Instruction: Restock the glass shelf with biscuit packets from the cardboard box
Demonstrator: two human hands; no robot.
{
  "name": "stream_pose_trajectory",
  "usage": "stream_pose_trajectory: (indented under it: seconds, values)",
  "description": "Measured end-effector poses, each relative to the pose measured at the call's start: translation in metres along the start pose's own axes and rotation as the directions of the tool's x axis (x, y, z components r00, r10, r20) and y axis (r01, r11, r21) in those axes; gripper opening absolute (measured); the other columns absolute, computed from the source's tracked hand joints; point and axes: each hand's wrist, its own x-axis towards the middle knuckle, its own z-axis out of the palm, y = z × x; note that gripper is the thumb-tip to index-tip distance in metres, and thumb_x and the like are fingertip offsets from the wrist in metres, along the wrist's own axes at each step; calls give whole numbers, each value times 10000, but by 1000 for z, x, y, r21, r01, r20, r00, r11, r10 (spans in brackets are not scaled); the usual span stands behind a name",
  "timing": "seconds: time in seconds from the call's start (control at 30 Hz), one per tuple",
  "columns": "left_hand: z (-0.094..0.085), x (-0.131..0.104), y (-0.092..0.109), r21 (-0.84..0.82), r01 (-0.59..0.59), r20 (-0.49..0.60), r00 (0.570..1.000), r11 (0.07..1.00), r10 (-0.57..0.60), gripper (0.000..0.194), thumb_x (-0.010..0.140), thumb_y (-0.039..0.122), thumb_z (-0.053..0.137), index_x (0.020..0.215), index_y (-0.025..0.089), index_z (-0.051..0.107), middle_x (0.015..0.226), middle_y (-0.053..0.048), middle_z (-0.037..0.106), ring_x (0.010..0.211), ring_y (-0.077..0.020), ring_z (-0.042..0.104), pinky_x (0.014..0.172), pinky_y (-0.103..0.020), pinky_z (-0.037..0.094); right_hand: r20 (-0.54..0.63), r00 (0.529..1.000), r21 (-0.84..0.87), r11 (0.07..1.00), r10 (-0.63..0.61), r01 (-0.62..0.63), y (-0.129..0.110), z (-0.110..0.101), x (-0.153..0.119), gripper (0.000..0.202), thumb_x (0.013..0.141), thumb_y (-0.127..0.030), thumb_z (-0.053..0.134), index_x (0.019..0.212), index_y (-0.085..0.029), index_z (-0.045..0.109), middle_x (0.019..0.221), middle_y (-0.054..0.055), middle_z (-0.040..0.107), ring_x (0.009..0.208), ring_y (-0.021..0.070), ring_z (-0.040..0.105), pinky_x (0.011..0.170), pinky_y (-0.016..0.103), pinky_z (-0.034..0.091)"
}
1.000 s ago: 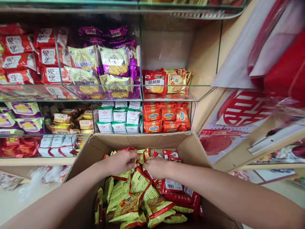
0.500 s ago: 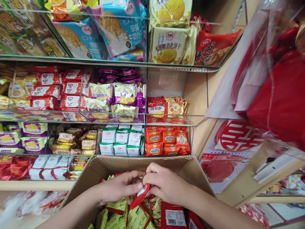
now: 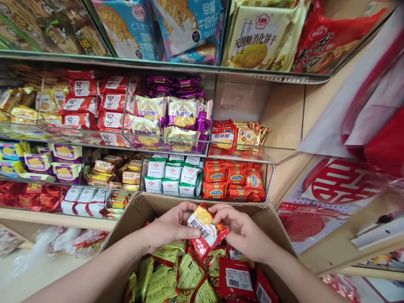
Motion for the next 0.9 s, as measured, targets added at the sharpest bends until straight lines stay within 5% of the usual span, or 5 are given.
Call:
stream_pose_trajectory:
  seconds: [0.17,0.5,0.7,0.8,0.9]
  values:
    - [5,4,-2,26,-166,-122,978,986,168,534,520,142,790,964,159,494,881,-9,635,782,-140,595,757,-286,456,-3,976,329,922,217,-204,1,-2,3,418,739,-237,579,1136,-267,451,1239,65,465,1058,187,515,835,365,453]
    - [8,-2,-5,395,-225,-191,928,891,319,240,622,251,722,704,171,511,640,37,561,612,-117,528,594,-231,442,-69,992,-143,983,105,-114,-2,10,13,393,680,-287,661,1039,-219,514,913,11,622,806,154,581,707,273,454]
    - [13,-8,-12,354,-274,-110,938,894,330,521,677,254,686,1134,242,436,964,-41,583,908,-199,543,795,-310,453,-197,980,-391,920,-43,-38,-33,8,14,142,775,-318,552,821,-194,604,752,7,631,677,141,569,614,250,458]
    - [12,-7,-8,340,-292,-135,925,894,354,395,753,288,605,1114,243,453,819,-14,563,745,-154,545,682,-274,466,-408,886,-388,920,-221,50,-71,-11,17,146,764,-353,569,816,-216,574,710,-2,619,606,126,573,524,227,464]
    - [8,-6,-3,414,-265,-204,905,871,373,310,761,299,583,1052,233,499,693,22,521,631,-123,499,603,-238,444,-577,642,-445,854,-504,270,-111,-45,36,199,736,-326,605,891,-237,519,795,5,626,672,138,604,569,247,494]
